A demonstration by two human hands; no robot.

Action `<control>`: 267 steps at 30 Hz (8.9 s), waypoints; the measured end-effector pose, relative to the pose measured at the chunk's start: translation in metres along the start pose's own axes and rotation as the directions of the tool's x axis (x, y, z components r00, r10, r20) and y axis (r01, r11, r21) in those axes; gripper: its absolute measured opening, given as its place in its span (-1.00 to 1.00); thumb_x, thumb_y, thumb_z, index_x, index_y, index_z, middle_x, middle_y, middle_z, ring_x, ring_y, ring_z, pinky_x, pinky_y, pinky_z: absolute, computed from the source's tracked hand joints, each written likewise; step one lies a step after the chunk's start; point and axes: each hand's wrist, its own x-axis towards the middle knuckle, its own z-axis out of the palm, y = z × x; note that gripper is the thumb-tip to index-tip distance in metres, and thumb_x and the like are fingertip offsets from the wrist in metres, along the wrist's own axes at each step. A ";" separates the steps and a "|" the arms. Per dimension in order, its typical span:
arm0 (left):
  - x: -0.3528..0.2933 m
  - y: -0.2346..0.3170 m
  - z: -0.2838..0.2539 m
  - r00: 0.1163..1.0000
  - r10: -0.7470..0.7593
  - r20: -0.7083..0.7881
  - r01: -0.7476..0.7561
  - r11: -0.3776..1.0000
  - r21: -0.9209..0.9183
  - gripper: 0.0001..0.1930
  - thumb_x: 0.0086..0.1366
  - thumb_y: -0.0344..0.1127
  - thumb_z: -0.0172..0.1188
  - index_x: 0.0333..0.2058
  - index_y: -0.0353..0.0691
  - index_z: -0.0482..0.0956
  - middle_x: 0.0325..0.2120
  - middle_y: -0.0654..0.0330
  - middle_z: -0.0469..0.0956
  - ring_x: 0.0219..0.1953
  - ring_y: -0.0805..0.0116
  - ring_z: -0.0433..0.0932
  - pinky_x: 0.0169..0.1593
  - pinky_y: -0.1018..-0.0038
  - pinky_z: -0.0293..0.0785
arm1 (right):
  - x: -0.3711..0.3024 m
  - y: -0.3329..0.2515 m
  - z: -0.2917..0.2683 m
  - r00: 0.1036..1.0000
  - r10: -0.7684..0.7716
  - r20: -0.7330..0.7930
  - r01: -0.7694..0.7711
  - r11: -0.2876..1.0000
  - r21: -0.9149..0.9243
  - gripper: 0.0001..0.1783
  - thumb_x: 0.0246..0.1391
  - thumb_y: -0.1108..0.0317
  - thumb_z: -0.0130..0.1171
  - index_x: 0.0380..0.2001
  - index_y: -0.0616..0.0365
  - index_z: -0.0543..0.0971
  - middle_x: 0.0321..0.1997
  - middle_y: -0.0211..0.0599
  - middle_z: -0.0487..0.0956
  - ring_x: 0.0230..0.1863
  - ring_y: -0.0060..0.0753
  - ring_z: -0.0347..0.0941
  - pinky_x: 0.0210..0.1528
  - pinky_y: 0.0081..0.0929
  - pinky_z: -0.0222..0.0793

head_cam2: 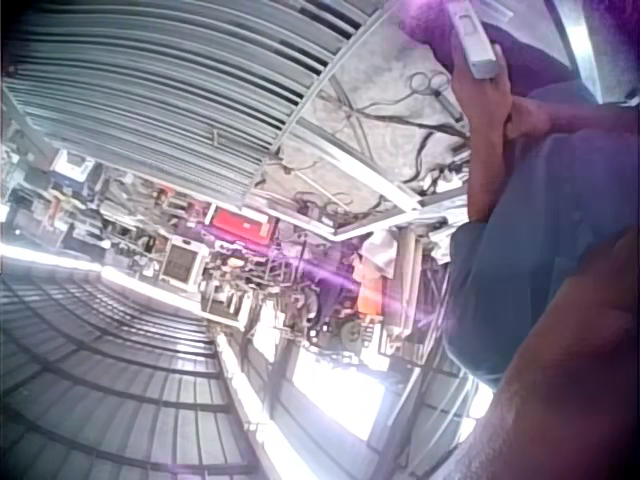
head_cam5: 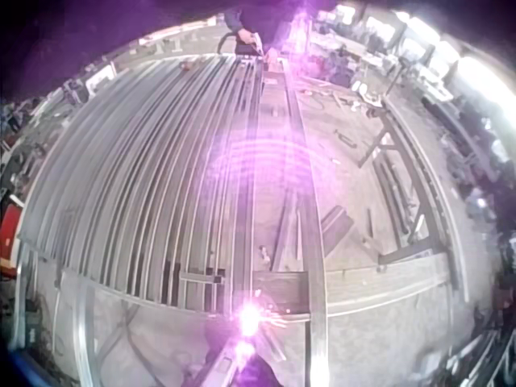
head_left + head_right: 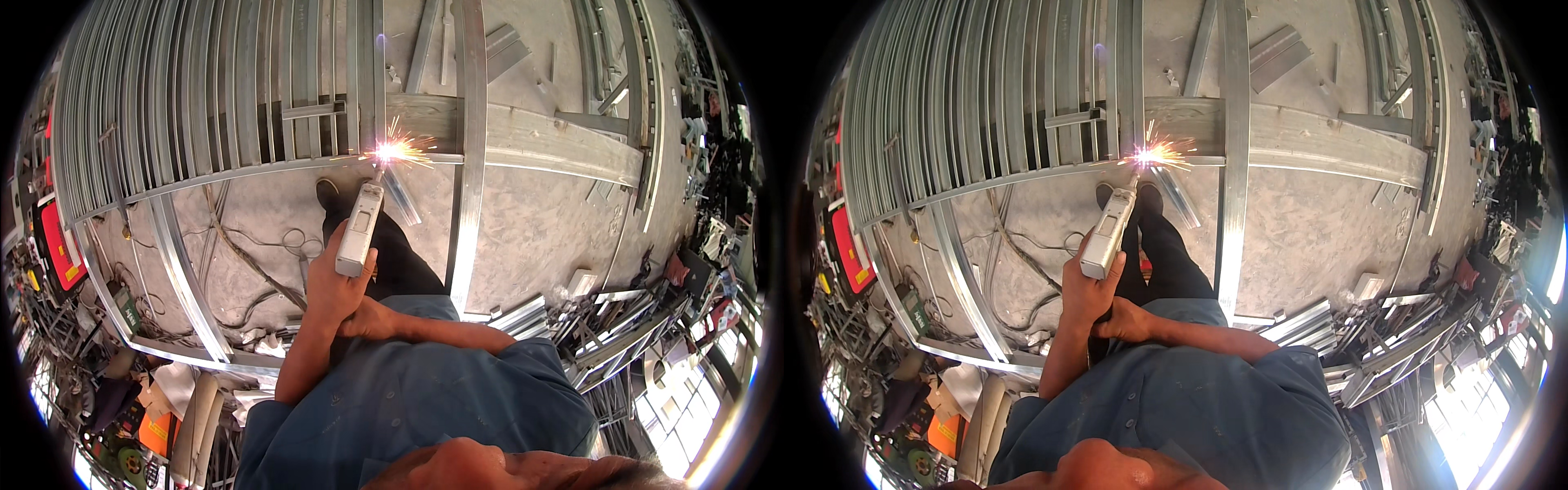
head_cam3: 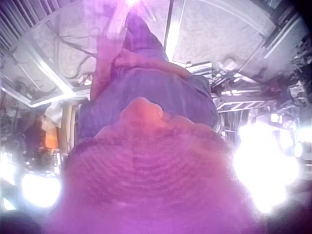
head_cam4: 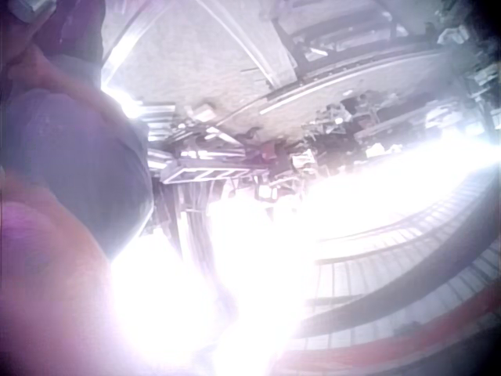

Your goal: The person positions metal bars onto a metal frame and uses a handheld welding tool to join them. The person repeatedly places bars and welds them in place, creating a grid-like structure.

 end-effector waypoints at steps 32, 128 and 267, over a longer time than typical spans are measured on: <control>0.003 0.009 0.000 0.997 -0.062 0.039 0.064 0.997 -0.037 -0.50 0.33 -0.16 0.28 0.16 -0.28 0.46 -0.24 0.03 0.67 -0.18 -0.01 0.69 -0.14 0.27 0.58 | -0.003 -0.008 -0.002 1.000 0.009 -0.008 -0.009 1.000 0.020 -0.61 0.06 0.33 0.32 -0.07 0.32 0.58 -0.11 -0.23 0.67 -0.01 -0.41 0.55 0.07 -0.42 0.43; -0.052 -0.008 -0.074 0.945 -0.171 -0.279 0.210 0.971 0.115 -0.33 0.20 -0.39 0.41 0.25 -0.49 0.37 -0.15 -0.03 0.65 -0.17 0.27 0.65 -0.04 0.39 0.56 | -0.015 -0.079 -0.050 0.975 -0.072 -0.208 -0.040 0.872 -0.488 -0.56 0.18 0.21 0.30 0.06 0.19 0.56 -0.03 -0.08 0.67 -0.03 -0.21 0.64 0.04 -0.32 0.52; 0.172 -0.572 -0.976 0.461 -0.425 -0.779 0.845 0.477 0.240 -0.20 0.02 -0.34 0.42 0.26 -0.18 0.28 0.07 -0.14 0.53 0.14 -0.17 0.51 0.19 0.04 0.46 | 0.815 -0.424 0.164 0.911 -0.410 0.034 -0.250 -0.619 -0.745 0.20 0.12 -0.51 -0.03 0.37 0.49 0.17 0.49 0.41 0.06 0.54 0.30 -0.05 0.50 0.11 -0.10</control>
